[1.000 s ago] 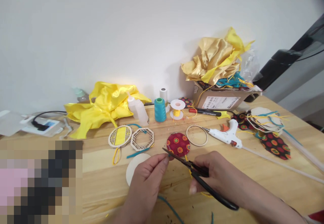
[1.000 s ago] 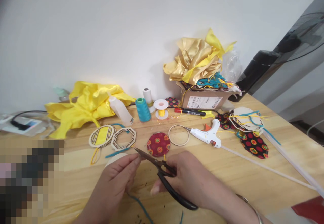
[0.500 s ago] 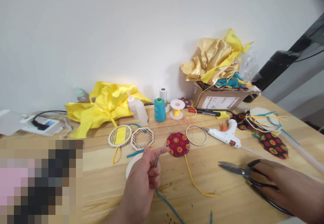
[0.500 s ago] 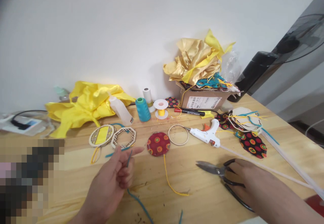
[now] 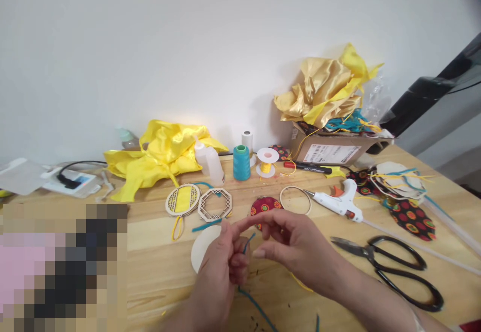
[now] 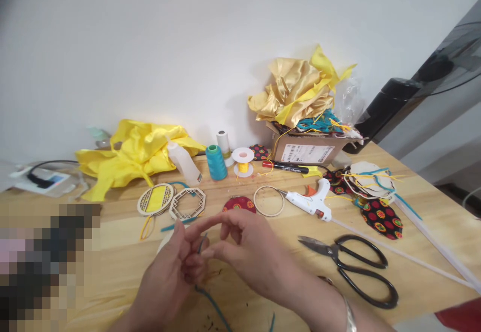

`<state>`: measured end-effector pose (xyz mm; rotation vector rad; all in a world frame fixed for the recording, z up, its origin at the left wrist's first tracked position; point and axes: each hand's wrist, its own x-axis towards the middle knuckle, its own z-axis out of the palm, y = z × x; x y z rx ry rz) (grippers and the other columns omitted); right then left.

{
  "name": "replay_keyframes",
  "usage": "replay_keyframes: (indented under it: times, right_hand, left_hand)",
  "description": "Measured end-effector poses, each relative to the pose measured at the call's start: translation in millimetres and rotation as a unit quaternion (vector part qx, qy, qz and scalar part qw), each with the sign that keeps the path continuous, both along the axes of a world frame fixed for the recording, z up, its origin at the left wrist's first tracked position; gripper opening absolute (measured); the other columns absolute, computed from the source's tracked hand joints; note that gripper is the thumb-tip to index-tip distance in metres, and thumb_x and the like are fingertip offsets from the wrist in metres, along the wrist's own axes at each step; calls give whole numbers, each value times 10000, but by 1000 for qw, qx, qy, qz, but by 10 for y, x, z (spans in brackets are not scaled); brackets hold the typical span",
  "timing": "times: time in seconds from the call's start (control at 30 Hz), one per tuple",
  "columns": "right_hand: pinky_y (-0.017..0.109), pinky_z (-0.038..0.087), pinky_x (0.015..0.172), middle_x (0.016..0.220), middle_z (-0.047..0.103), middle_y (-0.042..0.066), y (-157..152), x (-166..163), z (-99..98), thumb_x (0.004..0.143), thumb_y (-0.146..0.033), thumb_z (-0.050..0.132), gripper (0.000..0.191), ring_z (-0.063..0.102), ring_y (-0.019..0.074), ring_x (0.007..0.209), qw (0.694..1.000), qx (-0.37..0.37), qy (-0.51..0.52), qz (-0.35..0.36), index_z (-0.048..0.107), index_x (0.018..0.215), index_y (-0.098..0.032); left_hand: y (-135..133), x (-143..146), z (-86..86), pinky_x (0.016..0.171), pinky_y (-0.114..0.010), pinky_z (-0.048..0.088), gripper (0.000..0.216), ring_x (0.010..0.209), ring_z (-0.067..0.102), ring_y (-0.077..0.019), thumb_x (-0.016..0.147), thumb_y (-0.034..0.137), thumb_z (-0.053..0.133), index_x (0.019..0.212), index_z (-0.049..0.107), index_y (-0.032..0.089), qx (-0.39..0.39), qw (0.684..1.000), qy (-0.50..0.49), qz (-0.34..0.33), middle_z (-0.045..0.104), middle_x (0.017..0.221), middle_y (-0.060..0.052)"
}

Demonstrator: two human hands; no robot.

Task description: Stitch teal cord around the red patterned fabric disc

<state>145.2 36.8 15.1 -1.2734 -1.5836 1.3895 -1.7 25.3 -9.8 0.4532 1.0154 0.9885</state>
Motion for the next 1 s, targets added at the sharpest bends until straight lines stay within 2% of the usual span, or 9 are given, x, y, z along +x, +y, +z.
replay_keyframes:
  times: [0.1,0.23,0.33,0.4,0.5,0.63,0.7,0.8,1.0]
  right_hand:
    - [205,408,625,693,584,-39,48,-36,12,783,-125,613,157,525,96,670,998,52,9,30,707,851,-230]
    - [226,412,658,707,604,-22,105,-10,15,816,-149,592,141,536,104,690,992,115,-58,1,653,692,-176]
    - [229,395,634,674,576,-27,147,-3,5,810,-149,594,155,523,107,678,986,133,-104,-6,610,657,-165]
    - [226,394,632,667,574,-30,173,12,1,807,-126,586,172,524,106,675,984,141,-108,-2,597,640,-167]
    - [227,398,630,671,581,-27,218,102,-16,810,-103,576,178,524,106,656,980,160,-118,-25,592,645,-169]
    - [278,395,671,723,593,18,265,316,-88,818,-95,570,164,526,154,722,937,219,-266,-63,615,674,-159]
    - [305,400,715,755,616,44,257,389,-135,803,-80,586,144,532,187,789,914,214,-343,-25,653,700,-154]
    - [317,407,731,766,636,56,210,406,-203,792,-78,601,133,530,205,816,894,194,-404,34,688,731,-158]
    - [332,406,712,764,645,61,171,338,-356,794,-107,611,114,519,226,819,846,226,-478,64,649,695,-148]
  left_hand:
    - [-14,-7,-32,421,-188,151,544,462,207,-57,661,644,636,918,693,168,-7,1000,-13,-18,296,561,83]
    - [-36,-20,-60,411,-195,174,380,437,239,-53,729,559,632,740,613,180,15,998,11,-52,334,541,84]
    - [-41,-23,-72,416,-207,203,251,427,283,-56,795,428,622,749,594,183,74,991,66,-90,368,530,84]
    - [-39,-28,-84,419,-212,210,222,424,298,-60,817,396,600,777,608,177,98,984,104,-109,367,515,86]
    - [-36,-43,-107,424,-215,212,233,420,301,-66,847,383,554,776,622,171,117,977,147,-104,353,478,89]
    - [-31,-51,-123,427,-207,221,224,423,299,-63,853,368,549,772,630,176,123,978,158,-55,367,477,89]
    - [-28,-46,-121,425,-202,222,221,425,299,-60,843,374,564,770,631,176,119,982,146,-33,364,480,91]
    - [-28,-41,-118,423,-200,225,215,424,304,-61,829,380,587,774,627,175,108,986,127,-15,359,468,94]
    - [-23,-52,-104,422,-191,232,202,436,307,-64,813,374,617,799,627,173,97,989,110,10,373,468,93]
